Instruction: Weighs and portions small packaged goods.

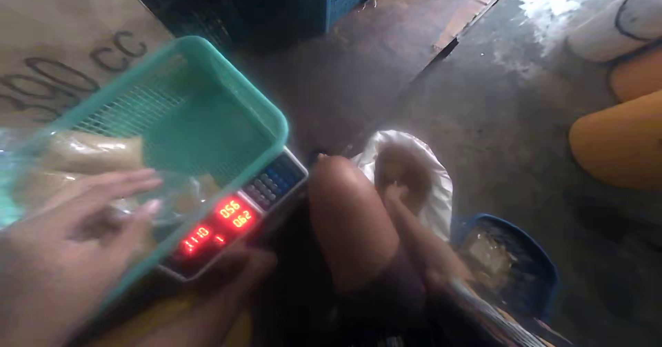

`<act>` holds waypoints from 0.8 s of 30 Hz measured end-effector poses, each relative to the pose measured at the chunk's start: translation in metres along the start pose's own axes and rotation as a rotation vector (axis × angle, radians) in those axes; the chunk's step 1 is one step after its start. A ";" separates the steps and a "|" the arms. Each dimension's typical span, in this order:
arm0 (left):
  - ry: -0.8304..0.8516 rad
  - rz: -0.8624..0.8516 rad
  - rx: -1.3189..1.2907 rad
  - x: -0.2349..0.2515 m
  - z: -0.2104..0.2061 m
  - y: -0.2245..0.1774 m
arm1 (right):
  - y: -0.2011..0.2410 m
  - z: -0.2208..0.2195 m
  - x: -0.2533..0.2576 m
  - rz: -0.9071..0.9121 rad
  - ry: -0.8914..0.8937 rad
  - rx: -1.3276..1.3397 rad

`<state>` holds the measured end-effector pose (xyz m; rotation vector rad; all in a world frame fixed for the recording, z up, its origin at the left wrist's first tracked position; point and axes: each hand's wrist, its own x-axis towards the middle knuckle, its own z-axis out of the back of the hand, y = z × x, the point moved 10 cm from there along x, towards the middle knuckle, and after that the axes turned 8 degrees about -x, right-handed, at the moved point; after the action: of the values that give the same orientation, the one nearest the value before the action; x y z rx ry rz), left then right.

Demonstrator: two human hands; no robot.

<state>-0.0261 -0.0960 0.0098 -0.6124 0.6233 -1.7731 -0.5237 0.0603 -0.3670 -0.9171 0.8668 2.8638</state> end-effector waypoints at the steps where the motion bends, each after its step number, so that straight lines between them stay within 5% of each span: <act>1: -0.005 0.011 0.021 -0.001 -0.001 -0.001 | -0.013 -0.010 0.017 0.044 0.049 -0.055; 10: -0.072 -0.004 0.041 0.002 -0.005 -0.003 | -0.025 0.013 0.009 0.295 0.241 -0.217; 24: -0.072 -0.067 0.036 0.003 0.002 -0.005 | 0.014 0.079 -0.005 0.579 0.210 -0.238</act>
<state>-0.0289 -0.0979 0.0147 -0.6767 0.5258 -1.8120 -0.5638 0.0896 -0.3042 -1.1725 0.9553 3.4724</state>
